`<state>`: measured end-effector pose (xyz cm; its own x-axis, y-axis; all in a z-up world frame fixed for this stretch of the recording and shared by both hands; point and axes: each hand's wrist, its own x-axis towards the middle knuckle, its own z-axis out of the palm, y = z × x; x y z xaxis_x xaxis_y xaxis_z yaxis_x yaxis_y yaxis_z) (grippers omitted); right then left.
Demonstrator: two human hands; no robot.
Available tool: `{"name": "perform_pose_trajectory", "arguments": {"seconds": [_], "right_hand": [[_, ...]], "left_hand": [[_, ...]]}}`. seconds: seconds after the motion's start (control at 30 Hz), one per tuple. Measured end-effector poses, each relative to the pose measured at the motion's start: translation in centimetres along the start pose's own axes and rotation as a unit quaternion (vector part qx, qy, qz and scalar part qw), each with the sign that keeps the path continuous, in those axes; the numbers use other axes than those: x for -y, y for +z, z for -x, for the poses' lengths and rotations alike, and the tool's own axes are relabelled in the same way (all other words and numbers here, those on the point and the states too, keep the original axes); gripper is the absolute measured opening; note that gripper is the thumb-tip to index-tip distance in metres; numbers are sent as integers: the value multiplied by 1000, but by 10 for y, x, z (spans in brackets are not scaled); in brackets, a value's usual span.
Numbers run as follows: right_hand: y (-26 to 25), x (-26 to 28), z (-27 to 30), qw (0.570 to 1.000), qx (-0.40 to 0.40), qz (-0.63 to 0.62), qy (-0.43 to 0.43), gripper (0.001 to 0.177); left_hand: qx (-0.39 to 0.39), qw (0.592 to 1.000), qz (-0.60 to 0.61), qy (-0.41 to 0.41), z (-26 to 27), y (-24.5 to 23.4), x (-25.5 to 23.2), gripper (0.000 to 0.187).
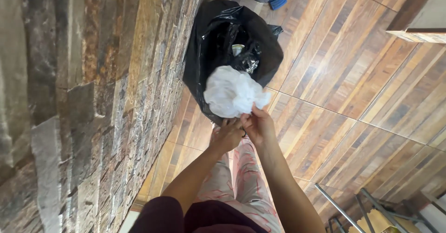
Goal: Emptying small household trash bins, consolidating waste into a large bag, and replacing liners.
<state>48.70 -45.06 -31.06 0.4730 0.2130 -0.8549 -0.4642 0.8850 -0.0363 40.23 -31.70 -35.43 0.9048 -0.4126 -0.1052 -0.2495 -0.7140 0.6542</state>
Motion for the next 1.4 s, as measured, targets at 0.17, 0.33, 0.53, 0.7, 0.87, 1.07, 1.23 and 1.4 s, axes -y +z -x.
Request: {"name": "perform_pose_trajectory", "arguments": {"seconds": [0.17,0.33,0.53,0.7,0.87,1.07,1.23,1.4], "right_hand": [[-115,3,-94,992,-117,44,-9,23],[-198,81,-137,955,-249,40,-159,26],[-67,22,-71,570,-81,718,-390,18],[-163,10,-129,273,41,914,-297,51],[-92,11,-116,300,-67,937,-166,78],[-54,-28,-90,454,-11,871,-186,82],[-223,-22,-193,63,79,961,-257,56],[-175,1,-231,195,-54,976,-83,48]], "left_hand": [[236,956,133,-117,5,-24,7,20],[295,903,254,-183,14,-40,31,24],[290,902,273,-164,-23,-66,-5,23],[293,875,367,-121,14,-14,34,20],[284,888,294,-213,-23,-7,108,33],[310,930,-49,-193,-30,60,155,53],[328,909,-108,-231,3,67,157,56],[457,856,-190,-146,-16,24,156,39]]}}
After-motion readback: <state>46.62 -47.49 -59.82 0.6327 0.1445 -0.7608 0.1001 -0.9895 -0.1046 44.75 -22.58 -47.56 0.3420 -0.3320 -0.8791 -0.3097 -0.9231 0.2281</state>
